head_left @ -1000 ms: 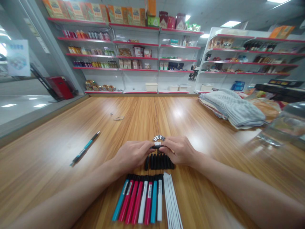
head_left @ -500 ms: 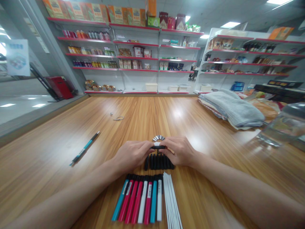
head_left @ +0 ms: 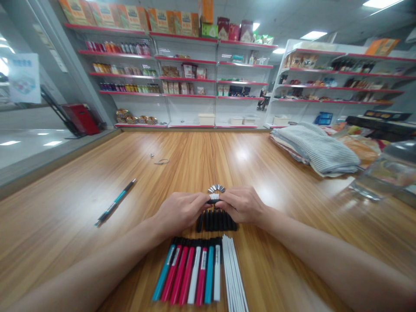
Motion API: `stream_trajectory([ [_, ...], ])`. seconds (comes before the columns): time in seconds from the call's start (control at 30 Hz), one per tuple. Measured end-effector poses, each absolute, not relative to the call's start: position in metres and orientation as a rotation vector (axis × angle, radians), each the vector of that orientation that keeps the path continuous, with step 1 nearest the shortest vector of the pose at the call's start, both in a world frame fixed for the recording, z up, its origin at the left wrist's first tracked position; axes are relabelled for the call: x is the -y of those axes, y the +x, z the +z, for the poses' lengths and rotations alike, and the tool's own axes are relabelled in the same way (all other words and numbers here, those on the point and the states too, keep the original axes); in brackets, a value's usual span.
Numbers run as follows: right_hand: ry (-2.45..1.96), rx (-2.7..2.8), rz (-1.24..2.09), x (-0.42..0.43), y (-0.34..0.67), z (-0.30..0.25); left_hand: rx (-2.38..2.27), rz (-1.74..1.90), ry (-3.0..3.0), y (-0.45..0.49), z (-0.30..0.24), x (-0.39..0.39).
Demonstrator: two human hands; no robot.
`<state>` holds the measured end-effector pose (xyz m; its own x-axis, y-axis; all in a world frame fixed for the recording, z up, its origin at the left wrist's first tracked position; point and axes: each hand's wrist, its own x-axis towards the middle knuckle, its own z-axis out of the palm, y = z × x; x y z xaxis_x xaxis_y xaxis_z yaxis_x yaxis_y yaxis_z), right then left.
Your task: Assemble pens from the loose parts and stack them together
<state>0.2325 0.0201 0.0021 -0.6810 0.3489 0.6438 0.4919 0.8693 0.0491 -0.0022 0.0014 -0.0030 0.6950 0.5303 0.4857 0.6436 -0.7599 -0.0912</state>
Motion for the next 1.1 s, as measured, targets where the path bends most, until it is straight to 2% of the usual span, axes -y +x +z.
stream_trajectory([
  [0.17,-0.62,2.379,-0.31,-0.0202,0.2317,0.0012,0.904,-0.631,-2.649,-0.0015,-0.0014,-0.0005],
  [0.37,-0.623,2.409,-0.18,-0.0165,0.2332,0.0038,0.938,-0.588,-2.668,-0.0034,-0.0014,-0.001],
  [0.63,-0.663,2.393,-0.33,-0.018,0.2291,0.0036,0.979,-0.69,-2.663,-0.0032,-0.001,-0.0019],
  [0.9,-0.623,2.45,-0.168,-0.0131,0.2296,0.0085,1.035,-0.727,-2.652,-0.0047,-0.0034,-0.0037],
  [1.1,-0.593,2.439,-0.288,-0.0156,0.2275,0.0055,1.022,-0.68,-2.671,-0.0045,-0.0027,-0.0027],
])
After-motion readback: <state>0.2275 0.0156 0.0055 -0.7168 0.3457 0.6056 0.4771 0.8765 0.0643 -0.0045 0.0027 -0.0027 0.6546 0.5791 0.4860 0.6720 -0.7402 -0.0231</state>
